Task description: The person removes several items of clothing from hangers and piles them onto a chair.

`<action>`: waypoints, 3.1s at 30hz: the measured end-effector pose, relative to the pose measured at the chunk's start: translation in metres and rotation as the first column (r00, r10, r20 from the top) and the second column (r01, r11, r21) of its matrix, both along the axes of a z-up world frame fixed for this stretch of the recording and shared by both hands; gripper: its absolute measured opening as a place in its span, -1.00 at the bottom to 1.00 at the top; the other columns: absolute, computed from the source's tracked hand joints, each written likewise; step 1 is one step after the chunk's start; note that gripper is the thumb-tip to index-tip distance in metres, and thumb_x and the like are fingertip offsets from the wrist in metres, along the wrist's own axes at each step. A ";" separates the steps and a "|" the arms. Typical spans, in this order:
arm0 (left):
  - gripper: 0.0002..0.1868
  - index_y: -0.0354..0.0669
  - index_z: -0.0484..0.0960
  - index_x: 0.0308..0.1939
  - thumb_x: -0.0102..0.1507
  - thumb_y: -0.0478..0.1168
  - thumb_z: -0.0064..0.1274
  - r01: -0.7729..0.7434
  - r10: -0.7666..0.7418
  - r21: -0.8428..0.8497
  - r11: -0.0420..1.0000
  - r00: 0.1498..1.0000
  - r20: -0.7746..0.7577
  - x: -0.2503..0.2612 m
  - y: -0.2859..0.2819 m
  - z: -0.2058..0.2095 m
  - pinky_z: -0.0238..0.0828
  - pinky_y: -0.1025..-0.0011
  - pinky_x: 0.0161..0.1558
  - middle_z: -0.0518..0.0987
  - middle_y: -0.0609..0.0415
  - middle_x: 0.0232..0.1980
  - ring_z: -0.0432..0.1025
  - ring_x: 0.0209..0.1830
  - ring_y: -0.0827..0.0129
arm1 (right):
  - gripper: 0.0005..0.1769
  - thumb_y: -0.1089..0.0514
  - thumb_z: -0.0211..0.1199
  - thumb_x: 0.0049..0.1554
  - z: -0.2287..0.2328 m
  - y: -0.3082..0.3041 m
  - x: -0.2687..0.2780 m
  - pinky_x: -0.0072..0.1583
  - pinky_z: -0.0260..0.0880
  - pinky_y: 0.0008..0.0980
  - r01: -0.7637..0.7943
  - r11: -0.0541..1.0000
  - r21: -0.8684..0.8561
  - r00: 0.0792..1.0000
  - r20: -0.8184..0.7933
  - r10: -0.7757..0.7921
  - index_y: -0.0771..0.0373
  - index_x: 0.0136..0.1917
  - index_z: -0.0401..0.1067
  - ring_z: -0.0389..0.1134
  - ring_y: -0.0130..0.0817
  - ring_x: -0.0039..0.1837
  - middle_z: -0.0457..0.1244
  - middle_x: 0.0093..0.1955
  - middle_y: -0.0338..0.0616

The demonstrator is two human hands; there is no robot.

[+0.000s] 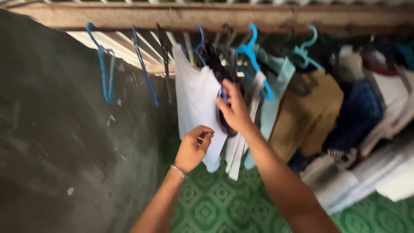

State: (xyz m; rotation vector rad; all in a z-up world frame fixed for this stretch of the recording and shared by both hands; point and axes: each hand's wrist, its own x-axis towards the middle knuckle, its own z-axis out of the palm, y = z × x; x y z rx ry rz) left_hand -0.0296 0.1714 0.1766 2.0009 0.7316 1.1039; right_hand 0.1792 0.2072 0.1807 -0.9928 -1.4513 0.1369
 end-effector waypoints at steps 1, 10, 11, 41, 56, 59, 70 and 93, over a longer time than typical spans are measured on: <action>-0.84 -0.31 0.66 -0.09 0.30 -0.32 0.05 -0.018 0.018 0.006 1.000 1.000 0.006 0.011 0.012 0.003 0.47 0.44 -0.34 0.70 0.02 -0.26 0.52 -0.40 0.39 | -0.35 0.27 0.25 0.20 0.001 0.004 0.003 0.23 0.36 -0.32 -0.018 1.000 0.006 1.000 0.006 0.018 0.32 0.50 0.12 0.26 -0.25 0.37 0.18 0.40 0.00; -0.46 -0.23 0.42 0.16 0.18 -0.09 0.19 -0.579 0.571 0.399 0.712 0.807 0.153 0.068 0.071 0.053 0.46 0.04 -0.32 0.59 -0.24 -0.02 0.53 -0.23 -0.19 | -0.52 0.15 0.18 0.27 0.020 0.045 0.027 0.27 0.32 -0.40 -0.544 0.819 -0.183 0.830 0.030 0.558 0.31 0.43 0.33 0.30 -0.45 0.27 0.30 0.35 -0.10; -0.61 -0.16 0.46 0.10 0.26 -0.10 0.13 -0.586 0.603 0.394 0.708 0.792 0.095 0.070 0.079 0.052 0.46 0.02 -0.27 0.63 -0.16 -0.05 0.54 -0.20 -0.17 | -0.57 0.17 0.17 0.31 0.017 0.059 0.033 0.33 0.29 -0.40 -0.590 0.790 -0.167 0.803 -0.022 0.596 0.32 0.41 0.36 0.30 -0.44 0.32 0.32 0.34 -0.10; -0.93 -0.05 0.54 -0.24 0.22 -0.31 0.09 -0.631 0.764 0.469 0.617 0.624 -0.165 -0.042 -0.040 0.048 0.42 0.08 -0.32 0.65 0.02 -0.31 0.55 -0.27 -0.02 | -0.78 0.12 0.17 0.35 0.036 0.221 0.055 0.00 0.30 -0.31 -0.278 0.960 -0.016 0.936 0.220 0.275 0.34 0.01 0.45 0.38 -0.19 -0.07 0.34 -0.13 0.06; -0.89 -0.19 0.51 -0.17 0.34 -0.21 0.01 -0.654 0.662 0.168 0.738 0.749 0.008 -0.024 -0.011 0.046 0.45 0.24 -0.44 0.56 -0.08 -0.58 0.57 -0.57 0.08 | -0.84 0.35 0.34 0.26 -0.040 0.264 0.089 0.06 0.37 -0.53 -0.504 0.864 0.012 0.761 -0.467 0.451 0.40 0.13 0.57 0.35 -0.53 -0.04 0.39 -0.02 -0.21; -0.88 -0.19 0.51 -0.18 0.34 -0.21 0.02 -0.626 0.636 0.166 0.762 0.771 -0.013 -0.021 -0.007 0.040 0.45 0.24 -0.44 0.55 -0.09 -0.59 0.57 -0.57 0.10 | -0.94 0.30 0.27 0.29 -0.054 0.281 0.096 0.00 0.38 -0.52 -0.516 0.857 0.015 0.699 -0.571 0.431 0.34 0.03 0.52 0.33 -0.53 -0.09 0.37 -0.09 -0.25; -0.88 -0.25 0.50 -0.23 0.33 -0.26 0.03 -0.542 0.546 0.063 0.838 0.833 -0.092 -0.049 0.026 -0.012 0.51 0.25 -0.41 0.61 -0.13 -0.50 0.63 -0.54 0.16 | -0.79 0.12 0.22 0.26 -0.154 0.271 0.123 -0.26 0.40 -0.43 -0.152 0.819 -0.553 0.963 -0.270 -0.003 0.32 0.04 0.50 0.31 -0.47 -0.30 0.30 -0.23 -0.17; -0.67 -0.27 0.55 -0.01 0.25 -0.16 0.22 0.565 -0.528 -0.293 0.771 0.825 0.201 0.043 -0.004 -0.052 0.54 0.45 -0.11 0.62 0.22 -0.15 0.55 -0.15 0.56 | -0.42 -0.26 -0.08 0.32 -0.049 -0.079 0.005 0.11 0.45 -0.35 -0.778 0.449 -0.440 0.590 -0.758 0.279 0.23 0.13 0.51 0.43 -0.34 0.09 0.38 0.09 -0.07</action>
